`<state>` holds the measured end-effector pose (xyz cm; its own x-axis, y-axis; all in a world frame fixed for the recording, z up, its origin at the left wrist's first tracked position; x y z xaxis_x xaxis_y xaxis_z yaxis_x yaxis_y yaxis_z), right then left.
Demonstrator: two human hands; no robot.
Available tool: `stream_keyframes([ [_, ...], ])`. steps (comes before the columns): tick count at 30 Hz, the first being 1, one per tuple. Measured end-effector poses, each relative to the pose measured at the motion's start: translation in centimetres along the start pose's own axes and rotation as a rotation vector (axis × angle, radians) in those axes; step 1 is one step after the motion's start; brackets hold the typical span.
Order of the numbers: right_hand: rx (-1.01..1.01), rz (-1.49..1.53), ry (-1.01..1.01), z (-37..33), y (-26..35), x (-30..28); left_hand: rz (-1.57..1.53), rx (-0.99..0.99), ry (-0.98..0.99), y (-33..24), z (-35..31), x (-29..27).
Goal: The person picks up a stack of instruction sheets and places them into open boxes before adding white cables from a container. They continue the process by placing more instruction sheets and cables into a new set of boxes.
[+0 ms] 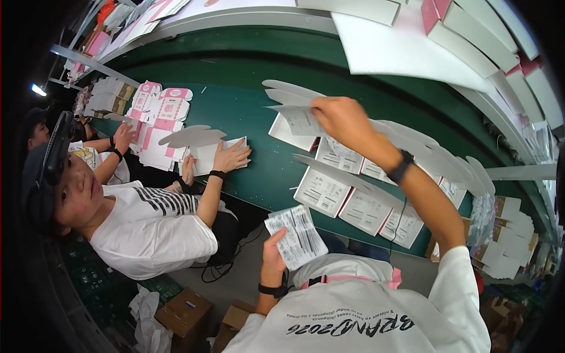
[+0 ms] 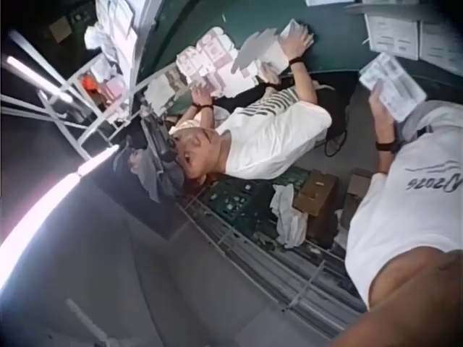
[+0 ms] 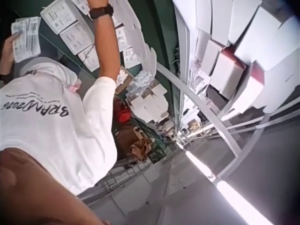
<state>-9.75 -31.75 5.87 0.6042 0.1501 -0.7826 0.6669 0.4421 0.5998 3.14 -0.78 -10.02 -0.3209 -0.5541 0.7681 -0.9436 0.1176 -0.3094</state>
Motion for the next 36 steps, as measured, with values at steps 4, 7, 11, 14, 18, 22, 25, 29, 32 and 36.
stream_keyframes([
  [4,0.020,-0.299,0.181,4.8,-2.8,10.2,-0.031,0.070,-0.091,0.2,-2.1,-1.4],
  [7,-0.029,-0.342,0.255,6.1,-3.5,14.7,-0.058,0.149,-0.153,0.0,-4.2,-2.3],
  [11,0.003,-0.372,0.243,7.0,-4.8,17.3,-0.048,0.207,-0.149,0.0,-4.7,-2.6],
  [14,-0.098,-0.229,0.184,6.0,-2.4,13.4,0.013,0.169,-0.077,0.2,-3.4,-0.6],
  [18,0.090,0.069,0.311,-2.1,2.0,1.5,0.176,0.210,0.060,0.8,-2.1,3.7],
  [22,0.408,0.542,0.427,-17.5,0.4,-5.7,0.341,0.300,0.235,3.4,-2.0,11.1],
  [25,0.569,0.656,0.482,-26.9,-0.7,-8.8,0.367,0.199,0.416,8.8,-3.4,18.0],
  [29,0.760,0.758,0.176,-35.2,-3.8,-16.0,0.516,0.134,0.504,18.2,-6.1,23.5],
  [32,0.740,0.556,-0.202,-42.7,-9.5,-25.2,0.550,0.039,0.665,23.8,-7.4,25.4],
  [36,0.697,0.786,-0.782,-49.5,-21.5,-42.9,0.559,-0.115,0.859,32.0,-8.2,25.6],
])
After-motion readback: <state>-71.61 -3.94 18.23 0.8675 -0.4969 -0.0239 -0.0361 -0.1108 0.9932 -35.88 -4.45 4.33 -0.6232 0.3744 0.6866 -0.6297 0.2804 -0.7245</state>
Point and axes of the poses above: each hand's wrist, its own z-axis towards the middle knuckle, its own x-axis out of the palm, y = z × x, the point moved 5 cm from there along z, towards the middle knuckle, and after that the axes turned 15 degrees about x, right-handed, at the moved point
